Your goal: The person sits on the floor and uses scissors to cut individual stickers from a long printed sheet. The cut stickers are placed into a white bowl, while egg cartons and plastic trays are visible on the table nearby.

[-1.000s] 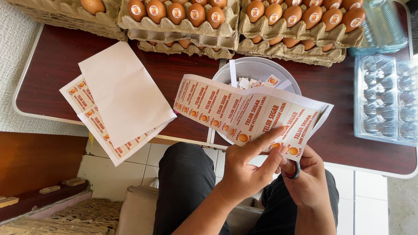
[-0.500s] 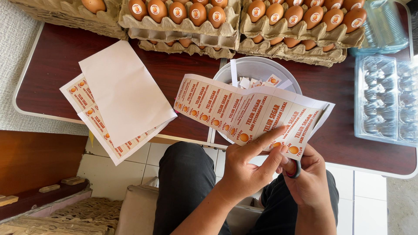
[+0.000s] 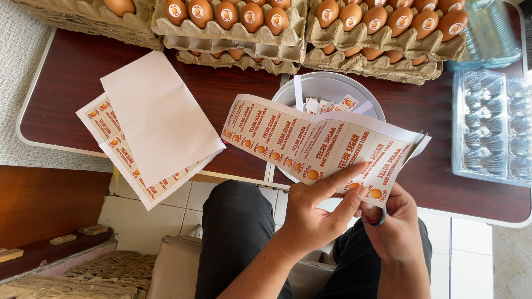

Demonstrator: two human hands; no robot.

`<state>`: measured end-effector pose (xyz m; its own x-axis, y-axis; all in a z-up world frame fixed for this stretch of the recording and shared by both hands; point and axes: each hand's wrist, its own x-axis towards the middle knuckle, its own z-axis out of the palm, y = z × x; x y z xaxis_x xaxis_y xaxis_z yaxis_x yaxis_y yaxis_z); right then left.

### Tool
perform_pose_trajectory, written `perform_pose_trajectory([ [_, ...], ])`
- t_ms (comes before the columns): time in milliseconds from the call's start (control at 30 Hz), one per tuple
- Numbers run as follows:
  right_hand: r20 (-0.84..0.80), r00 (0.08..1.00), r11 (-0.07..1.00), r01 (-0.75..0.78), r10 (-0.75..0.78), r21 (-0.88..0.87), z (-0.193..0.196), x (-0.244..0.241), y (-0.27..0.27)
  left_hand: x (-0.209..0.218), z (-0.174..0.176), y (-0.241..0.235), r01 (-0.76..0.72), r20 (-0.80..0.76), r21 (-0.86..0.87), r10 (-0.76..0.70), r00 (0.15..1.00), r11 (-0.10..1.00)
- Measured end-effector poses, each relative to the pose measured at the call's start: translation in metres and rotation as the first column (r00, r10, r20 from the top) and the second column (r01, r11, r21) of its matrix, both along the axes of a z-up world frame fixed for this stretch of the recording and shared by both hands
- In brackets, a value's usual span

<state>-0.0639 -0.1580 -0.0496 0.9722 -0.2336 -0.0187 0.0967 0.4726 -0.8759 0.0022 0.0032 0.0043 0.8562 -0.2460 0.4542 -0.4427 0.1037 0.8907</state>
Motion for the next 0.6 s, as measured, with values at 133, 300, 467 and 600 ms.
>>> perform_pose_trajectory([
  [133,0.002,1.000,1.000,0.005,-0.005,0.009,-0.0001,-0.0005,0.0003,-0.0005,-0.0018,-0.0002,0.005,0.011,0.025,-0.005,1.000,1.000],
  [300,0.009,1.000,1.000,0.013,-0.013,0.026,-0.0018,-0.0003,0.0000,0.0000,-0.0030,0.0001,0.004,0.007,0.044,-0.004,1.000,0.999],
  [467,0.016,1.000,0.999,0.008,-0.009,0.031,-0.0025,-0.0012,0.0002,-0.0011,-0.0028,-0.0006,0.004,-0.002,0.049,-0.004,1.000,0.999],
  [600,0.006,1.000,1.000,0.002,-0.002,0.017,-0.0025,-0.0010,0.0002,-0.0005,-0.0011,-0.0003,-0.045,0.010,0.059,0.044,0.999,0.997],
])
